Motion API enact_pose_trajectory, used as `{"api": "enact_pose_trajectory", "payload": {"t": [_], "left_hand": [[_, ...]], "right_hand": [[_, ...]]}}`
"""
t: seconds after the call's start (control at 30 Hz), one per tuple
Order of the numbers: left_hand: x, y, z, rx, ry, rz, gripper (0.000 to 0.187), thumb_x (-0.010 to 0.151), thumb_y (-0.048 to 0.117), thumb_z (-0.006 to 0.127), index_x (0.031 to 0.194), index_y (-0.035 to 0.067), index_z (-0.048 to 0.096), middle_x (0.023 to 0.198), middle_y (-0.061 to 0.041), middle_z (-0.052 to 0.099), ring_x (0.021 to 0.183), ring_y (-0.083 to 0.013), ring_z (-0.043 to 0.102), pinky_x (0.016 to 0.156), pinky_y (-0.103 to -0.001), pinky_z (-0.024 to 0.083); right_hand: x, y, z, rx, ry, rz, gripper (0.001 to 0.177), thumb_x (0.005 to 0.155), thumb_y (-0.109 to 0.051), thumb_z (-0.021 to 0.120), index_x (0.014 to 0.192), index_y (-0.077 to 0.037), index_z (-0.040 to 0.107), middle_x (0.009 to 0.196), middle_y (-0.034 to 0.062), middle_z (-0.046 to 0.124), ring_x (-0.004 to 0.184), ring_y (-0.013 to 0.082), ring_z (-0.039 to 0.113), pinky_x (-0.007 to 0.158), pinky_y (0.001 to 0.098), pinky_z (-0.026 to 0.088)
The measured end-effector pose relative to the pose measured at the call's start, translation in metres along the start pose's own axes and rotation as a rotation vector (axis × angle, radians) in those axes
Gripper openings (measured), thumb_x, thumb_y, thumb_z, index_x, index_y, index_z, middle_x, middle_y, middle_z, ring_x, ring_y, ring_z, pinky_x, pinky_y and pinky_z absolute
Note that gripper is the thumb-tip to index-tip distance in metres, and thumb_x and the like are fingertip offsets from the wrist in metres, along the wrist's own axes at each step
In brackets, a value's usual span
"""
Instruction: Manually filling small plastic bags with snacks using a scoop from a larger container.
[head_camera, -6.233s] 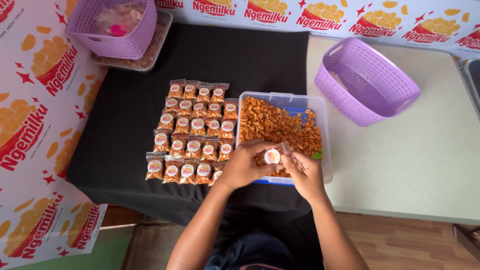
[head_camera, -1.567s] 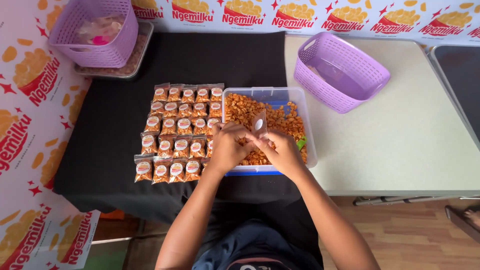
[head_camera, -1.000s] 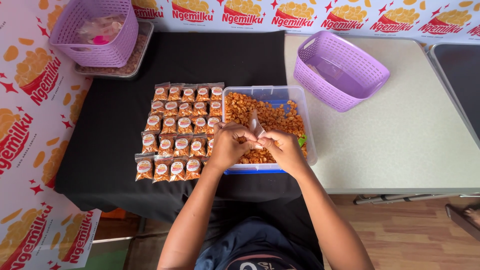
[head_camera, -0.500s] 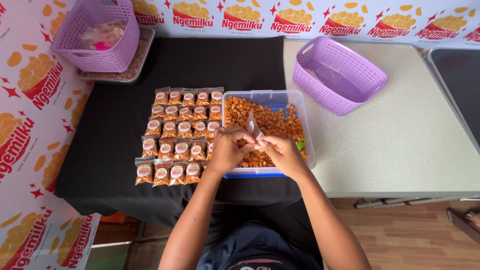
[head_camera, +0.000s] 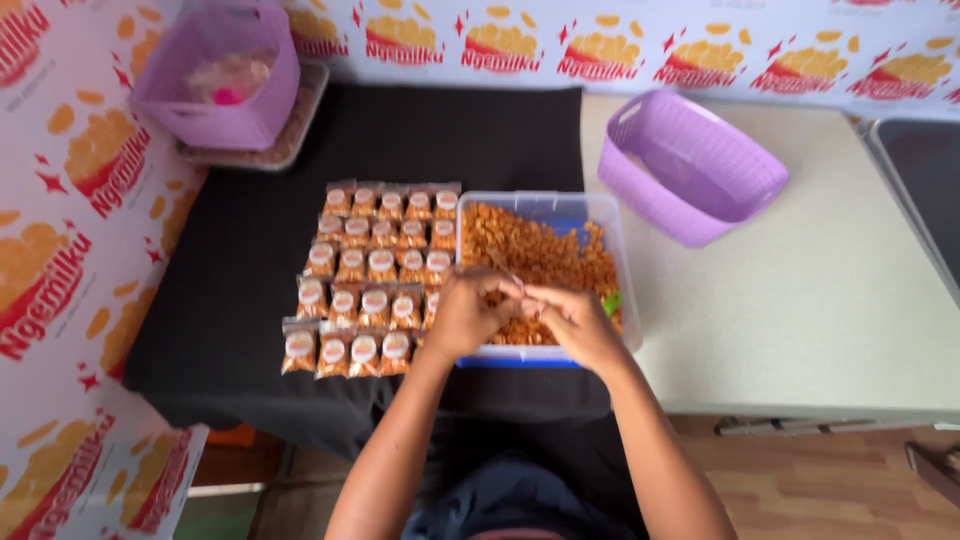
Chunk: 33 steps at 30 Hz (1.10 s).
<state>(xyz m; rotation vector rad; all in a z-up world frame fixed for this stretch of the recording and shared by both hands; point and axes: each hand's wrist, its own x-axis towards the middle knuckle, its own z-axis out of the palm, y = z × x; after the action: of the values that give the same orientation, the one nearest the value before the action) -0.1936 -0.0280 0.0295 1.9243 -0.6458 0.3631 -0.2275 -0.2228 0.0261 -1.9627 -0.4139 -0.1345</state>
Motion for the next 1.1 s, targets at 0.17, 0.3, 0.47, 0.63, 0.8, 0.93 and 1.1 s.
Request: {"api": "enact_pose_trajectory", "payload": {"t": [0.17, 0.3, 0.47, 0.63, 0.8, 0.93, 1.1], "left_hand": [[-0.01, 0.011, 0.001, 0.009, 0.002, -0.016, 0.013, 0.073, 0.014, 0.085, 0.082, 0.018, 0.076, 0.082, -0.001, 0.079, 0.089, -0.0284, 0.075, 0.087, -0.039, 0.048], [-0.001, 0.022, -0.008, -0.134, 0.008, 0.053, 0.005, 0.074, 0.007, 0.077, 0.078, 0.01, 0.074, 0.08, -0.011, 0.078, 0.084, -0.0396, 0.074, 0.083, -0.046, 0.053], [-0.001, 0.014, -0.007, 0.005, 0.012, 0.085, 0.009, 0.075, 0.021, 0.08, 0.073, 0.017, 0.072, 0.075, -0.001, 0.077, 0.079, -0.029, 0.075, 0.078, -0.038, 0.054], [-0.002, 0.025, -0.013, 0.057, 0.032, 0.111, 0.013, 0.078, 0.024, 0.079, 0.071, 0.018, 0.07, 0.073, 0.002, 0.076, 0.076, -0.0271, 0.075, 0.076, -0.037, 0.054], [-0.006, 0.013, -0.007, 0.089, -0.027, 0.05, 0.014, 0.082, 0.027, 0.074, 0.074, 0.019, 0.068, 0.074, 0.002, 0.073, 0.082, -0.0278, 0.072, 0.085, -0.037, 0.049], [-0.007, 0.021, -0.012, 0.1, -0.046, 0.038, 0.016, 0.084, 0.03, 0.073, 0.075, 0.018, 0.068, 0.076, 0.001, 0.073, 0.083, -0.0286, 0.072, 0.087, -0.038, 0.046], [-0.006, 0.03, -0.016, 0.124, -0.095, 0.053, 0.013, 0.088, 0.029, 0.069, 0.079, 0.019, 0.067, 0.081, 0.0, 0.073, 0.089, -0.0279, 0.072, 0.087, -0.04, 0.046]], "right_hand": [[-0.012, -0.014, 0.0, 0.012, -0.06, 0.024, 0.053, 0.088, 0.009, 0.055, 0.139, -0.003, 0.065, 0.094, 0.0206, 0.079, 0.086, 0.0315, 0.075, 0.074, 0.0408, 0.058], [-0.005, -0.009, -0.004, -0.05, -0.073, 0.001, 0.055, 0.086, 0.005, 0.061, 0.139, -0.008, 0.065, 0.092, 0.0159, 0.081, 0.087, 0.0264, 0.074, 0.077, 0.0405, 0.056], [-0.007, -0.034, -0.004, 0.019, -0.059, 0.06, 0.052, 0.087, 0.006, 0.058, 0.138, -0.004, 0.066, 0.095, 0.0168, 0.081, 0.091, 0.0294, 0.075, 0.082, 0.0407, 0.058], [-0.008, -0.041, -0.005, 0.042, -0.064, 0.093, 0.048, 0.09, 0.005, 0.058, 0.137, -0.004, 0.067, 0.099, 0.0166, 0.08, 0.095, 0.0265, 0.074, 0.086, 0.0401, 0.058], [-0.006, -0.042, -0.003, 0.011, -0.038, 0.086, 0.036, 0.093, -0.005, 0.069, 0.129, -0.005, 0.073, 0.1, 0.014, 0.081, 0.091, 0.0207, 0.073, 0.085, 0.0373, 0.057], [-0.006, -0.037, -0.002, -0.002, -0.034, 0.089, 0.034, 0.094, -0.005, 0.069, 0.127, -0.006, 0.075, 0.098, 0.0131, 0.081, 0.089, 0.0209, 0.073, 0.084, 0.037, 0.057], [-0.008, -0.039, -0.003, -0.036, -0.023, 0.068, 0.028, 0.093, -0.006, 0.072, 0.12, -0.003, 0.077, 0.092, 0.0143, 0.079, 0.086, 0.0182, 0.069, 0.082, 0.0377, 0.056]]}}
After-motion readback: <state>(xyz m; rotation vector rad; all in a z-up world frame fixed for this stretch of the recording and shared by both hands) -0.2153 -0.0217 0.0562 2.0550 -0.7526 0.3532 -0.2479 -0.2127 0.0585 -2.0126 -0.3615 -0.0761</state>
